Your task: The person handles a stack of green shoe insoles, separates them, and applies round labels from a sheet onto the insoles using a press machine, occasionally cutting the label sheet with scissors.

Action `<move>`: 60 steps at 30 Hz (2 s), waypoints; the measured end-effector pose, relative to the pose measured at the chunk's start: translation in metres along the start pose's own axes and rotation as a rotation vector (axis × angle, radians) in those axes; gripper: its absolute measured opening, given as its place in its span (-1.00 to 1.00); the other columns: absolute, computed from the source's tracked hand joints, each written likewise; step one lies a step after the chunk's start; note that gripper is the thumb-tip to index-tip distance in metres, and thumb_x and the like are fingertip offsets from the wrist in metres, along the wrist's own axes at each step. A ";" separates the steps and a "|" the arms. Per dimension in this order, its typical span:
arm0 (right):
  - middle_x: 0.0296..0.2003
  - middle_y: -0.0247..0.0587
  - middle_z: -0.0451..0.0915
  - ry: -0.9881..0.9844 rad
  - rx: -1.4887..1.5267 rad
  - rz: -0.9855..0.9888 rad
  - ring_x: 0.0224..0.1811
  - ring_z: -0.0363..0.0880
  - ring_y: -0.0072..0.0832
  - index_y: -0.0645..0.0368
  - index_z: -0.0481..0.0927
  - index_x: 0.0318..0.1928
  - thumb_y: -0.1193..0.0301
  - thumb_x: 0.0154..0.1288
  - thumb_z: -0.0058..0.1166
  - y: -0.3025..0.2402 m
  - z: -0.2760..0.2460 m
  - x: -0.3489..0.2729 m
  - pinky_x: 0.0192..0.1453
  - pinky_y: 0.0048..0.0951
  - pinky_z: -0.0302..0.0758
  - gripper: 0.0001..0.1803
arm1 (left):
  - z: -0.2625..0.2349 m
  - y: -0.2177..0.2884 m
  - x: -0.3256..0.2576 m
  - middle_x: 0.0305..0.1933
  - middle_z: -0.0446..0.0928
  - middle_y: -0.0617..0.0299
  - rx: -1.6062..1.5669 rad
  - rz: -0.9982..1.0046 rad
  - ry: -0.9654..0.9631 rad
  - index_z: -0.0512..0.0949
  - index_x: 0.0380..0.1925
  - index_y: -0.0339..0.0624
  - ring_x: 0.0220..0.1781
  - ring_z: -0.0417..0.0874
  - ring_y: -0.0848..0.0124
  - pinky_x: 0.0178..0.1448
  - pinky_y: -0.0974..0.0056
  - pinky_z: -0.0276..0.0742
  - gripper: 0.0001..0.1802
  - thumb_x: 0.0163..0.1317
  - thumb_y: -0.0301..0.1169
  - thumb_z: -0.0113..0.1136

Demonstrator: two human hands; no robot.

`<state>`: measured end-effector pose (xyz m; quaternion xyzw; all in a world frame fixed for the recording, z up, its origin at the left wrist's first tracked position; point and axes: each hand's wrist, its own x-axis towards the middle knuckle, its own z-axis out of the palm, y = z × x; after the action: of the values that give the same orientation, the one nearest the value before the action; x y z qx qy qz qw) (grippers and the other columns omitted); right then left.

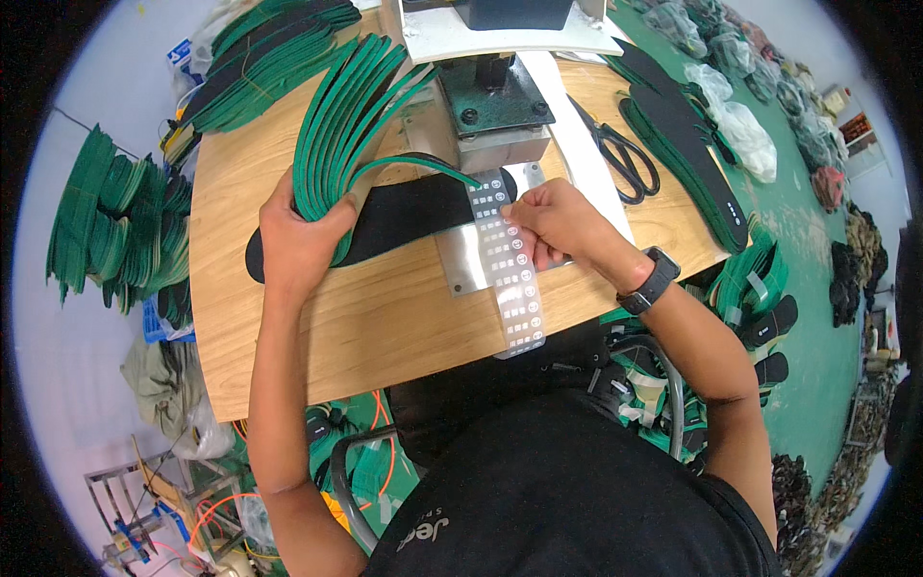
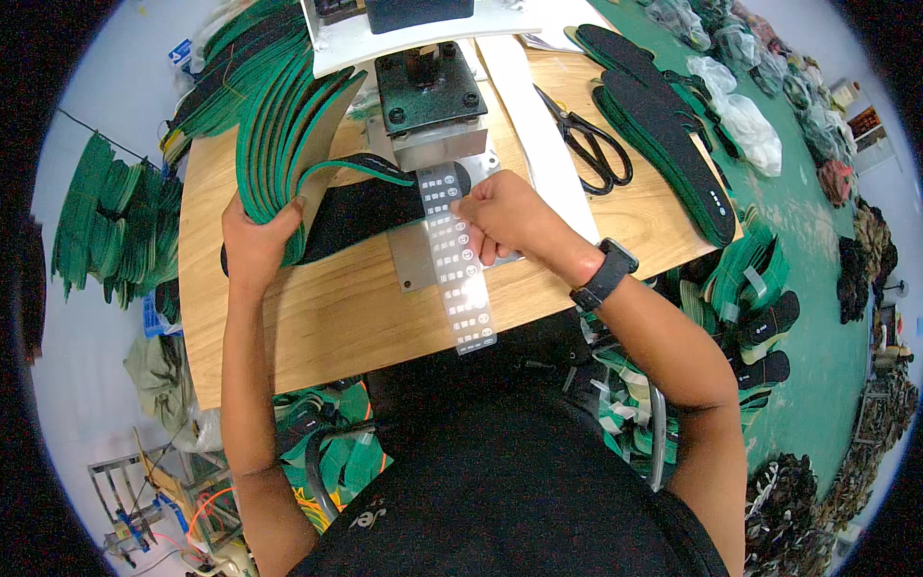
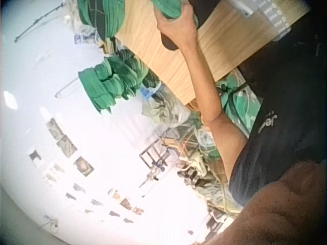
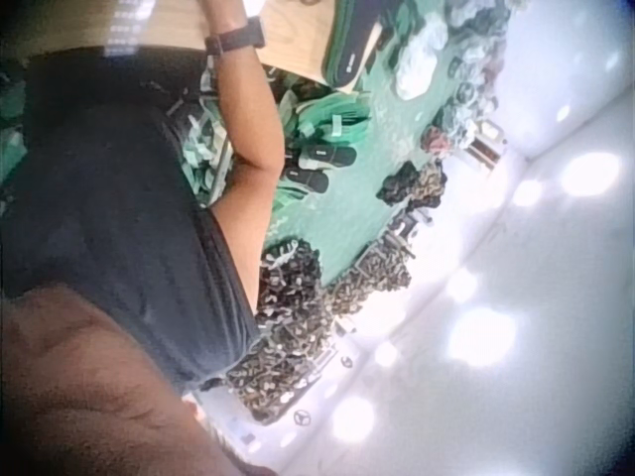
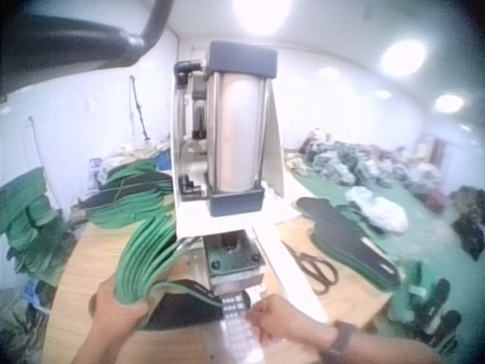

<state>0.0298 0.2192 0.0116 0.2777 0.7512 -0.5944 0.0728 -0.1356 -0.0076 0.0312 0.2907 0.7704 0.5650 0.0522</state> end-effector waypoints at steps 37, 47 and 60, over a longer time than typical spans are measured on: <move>-0.70 -0.35 0.52 0.027 0.127 -0.046 -0.81 0.40 -0.68 0.23 0.55 -0.51 0.30 0.38 0.03 0.003 0.002 -0.012 -0.75 -0.67 0.19 -0.67 | 0.008 -0.010 -0.004 -0.27 0.64 0.18 0.076 0.113 -0.021 0.52 0.02 -0.35 -0.26 0.55 0.57 -0.05 0.44 0.47 -0.47 -0.05 -0.50 0.28; -0.69 -0.54 0.36 0.238 -0.075 -0.347 -0.62 0.27 -0.76 0.23 0.54 -0.57 0.25 0.29 0.08 0.007 -0.057 0.021 -0.54 -0.54 0.22 -0.64 | -0.032 -0.015 -0.030 -0.14 0.61 0.18 0.222 0.104 -0.040 0.48 0.06 -0.39 -0.12 0.55 0.55 0.04 0.40 0.45 -0.43 -0.06 -0.52 0.25; -0.11 -0.11 0.59 0.481 -0.030 -0.699 -0.39 0.61 -0.57 0.07 -0.15 0.47 0.13 0.39 0.02 -0.022 -0.173 -0.043 -0.53 -0.66 0.48 -0.16 | -0.065 -0.019 -0.014 0.30 0.35 -0.11 0.232 -0.020 -0.434 0.30 0.28 -0.27 0.36 0.33 0.08 0.42 0.20 0.13 -0.27 0.12 -0.20 0.22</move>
<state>0.0923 0.3635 0.0983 0.1361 0.8042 -0.4907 -0.3066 -0.1580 -0.0733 0.0334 0.4019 0.8037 0.3964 0.1884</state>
